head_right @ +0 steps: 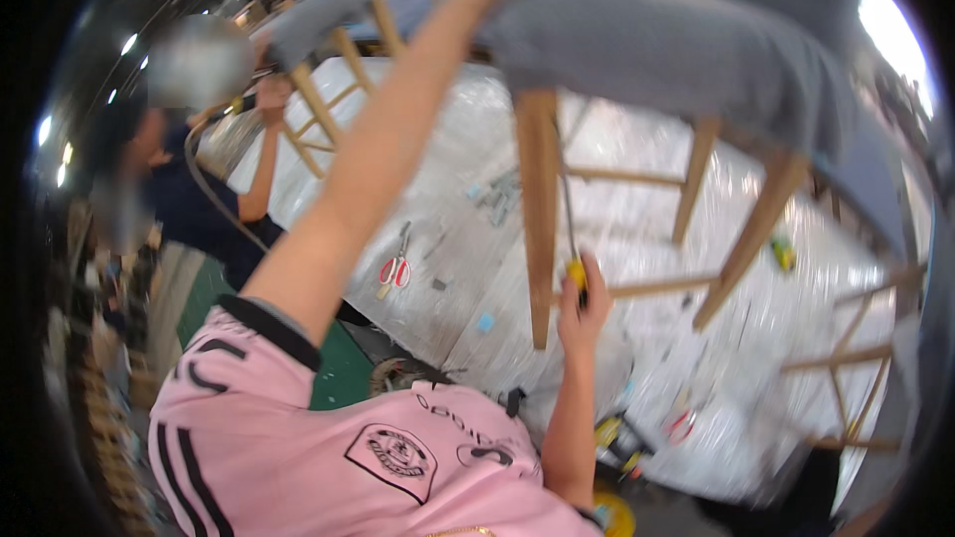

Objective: The person staples gray fabric to the underside of a wooden chair frame using a pneumatic staple gun, then trims excess fabric with scissors. The person repeats this process on multiple chairs in a workshop setting.

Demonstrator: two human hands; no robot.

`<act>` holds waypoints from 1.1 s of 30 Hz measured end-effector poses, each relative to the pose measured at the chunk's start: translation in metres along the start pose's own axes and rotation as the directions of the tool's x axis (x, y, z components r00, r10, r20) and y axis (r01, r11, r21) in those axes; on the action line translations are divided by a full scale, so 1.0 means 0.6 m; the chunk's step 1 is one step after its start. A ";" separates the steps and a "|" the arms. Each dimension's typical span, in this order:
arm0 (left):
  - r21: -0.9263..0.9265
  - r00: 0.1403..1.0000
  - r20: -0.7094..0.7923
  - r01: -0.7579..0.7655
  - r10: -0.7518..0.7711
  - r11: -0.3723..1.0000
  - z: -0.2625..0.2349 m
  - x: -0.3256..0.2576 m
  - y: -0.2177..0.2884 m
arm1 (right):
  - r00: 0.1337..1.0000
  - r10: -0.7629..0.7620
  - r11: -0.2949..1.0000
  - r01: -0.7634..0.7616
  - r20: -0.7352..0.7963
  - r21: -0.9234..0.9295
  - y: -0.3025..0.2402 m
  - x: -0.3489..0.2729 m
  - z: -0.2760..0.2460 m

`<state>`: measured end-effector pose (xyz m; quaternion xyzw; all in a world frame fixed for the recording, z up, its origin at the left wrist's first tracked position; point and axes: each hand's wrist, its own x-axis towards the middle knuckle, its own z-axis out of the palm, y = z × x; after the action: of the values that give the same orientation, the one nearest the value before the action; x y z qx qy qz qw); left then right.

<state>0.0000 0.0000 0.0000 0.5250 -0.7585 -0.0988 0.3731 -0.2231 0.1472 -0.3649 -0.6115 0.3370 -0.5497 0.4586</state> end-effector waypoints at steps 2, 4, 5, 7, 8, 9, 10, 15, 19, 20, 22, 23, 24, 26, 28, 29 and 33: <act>-0.271 0.930 -0.307 -0.290 0.203 0.918 0.041 -0.027 -0.029 | 0.982 -0.176 0.983 0.173 -0.064 -0.056 0.077 -0.088 -0.070; -0.506 0.895 -0.386 -0.409 0.224 0.760 0.103 -0.097 -0.041 | 0.984 0.142 0.958 -0.165 -0.111 -0.236 0.180 -0.213 -0.181; -0.199 0.732 -0.559 -0.574 0.389 0.794 0.123 -0.137 -0.016 | 0.910 0.359 0.907 -0.392 -0.207 -0.151 0.190 -0.267 -0.215; -0.069 0.717 -0.565 -0.534 0.408 0.843 0.112 -0.200 0.003 | 0.829 0.512 0.835 -0.542 -0.227 -0.097 0.109 -0.291 -0.241; -0.057 0.686 -0.578 -0.573 0.441 0.818 0.104 -0.207 0.017 | 0.758 0.592 0.776 -0.628 -0.272 -0.060 0.116 -0.310 -0.275; -0.087 0.656 -0.597 -0.626 0.462 0.775 0.122 -0.194 0.025 | 0.709 0.607 0.745 -0.665 -0.358 -0.055 0.103 -0.321 -0.305; -0.103 0.626 -0.608 -0.672 0.489 0.733 0.133 -0.180 0.036 | 0.673 0.597 0.730 -0.682 -0.437 -0.052 0.091 -0.317 -0.323; -0.052 0.577 -0.624 -0.703 0.527 0.709 0.187 -0.136 0.105 | 0.516 0.427 0.759 -0.651 -0.743 -0.017 0.017 -0.267 -0.366; 0.033 0.472 -0.520 -0.822 0.712 0.569 0.213 -0.063 0.138 | 0.450 0.277 0.919 -0.383 -0.849 0.096 -0.039 -0.160 -0.317; 0.038 0.410 -0.478 -0.874 0.777 0.485 0.218 -0.041 0.146 | 0.453 0.288 0.926 -0.356 -0.844 0.125 -0.028 -0.148 -0.333; 0.090 0.386 -0.407 -0.885 0.828 0.457 0.220 -0.004 0.174 | 0.477 0.311 0.934 -0.314 -0.822 0.171 -0.025 -0.133 -0.346; 0.095 0.366 -0.376 -0.899 0.851 0.428 0.235 0.013 0.184 | 0.493 0.318 0.937 -0.297 -0.810 0.187 -0.028 -0.131 -0.340; 0.123 0.390 -0.340 -0.884 0.855 0.452 0.241 0.019 0.191 | 0.544 0.327 0.929 -0.335 -0.773 0.157 -0.027 -0.135 -0.337; 0.106 0.405 -0.338 -0.880 0.849 0.462 0.259 0.021 0.214 | 0.602 0.245 0.949 -0.308 -0.760 0.062 -0.033 -0.149 -0.334; 0.116 0.420 -0.332 -0.871 0.845 0.478 0.298 0.024 0.262 | 0.637 0.165 0.973 -0.232 -0.753 0.016 -0.041 -0.166 -0.328; 0.123 0.427 -0.331 -0.865 0.842 0.487 0.321 0.026 0.293 | 0.637 0.166 0.976 -0.216 -0.753 0.033 -0.042 -0.172 -0.329; 0.188 0.451 -0.235 -0.848 0.861 0.495 0.379 0.038 0.398 | 0.678 0.202 0.978 -0.181 -0.707 0.106 -0.035 -0.201 -0.356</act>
<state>-0.3289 0.0274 -0.0199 0.0892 -0.8553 0.1984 0.4703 -0.4552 0.2244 -0.3945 -0.3055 0.5429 -0.6970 0.3550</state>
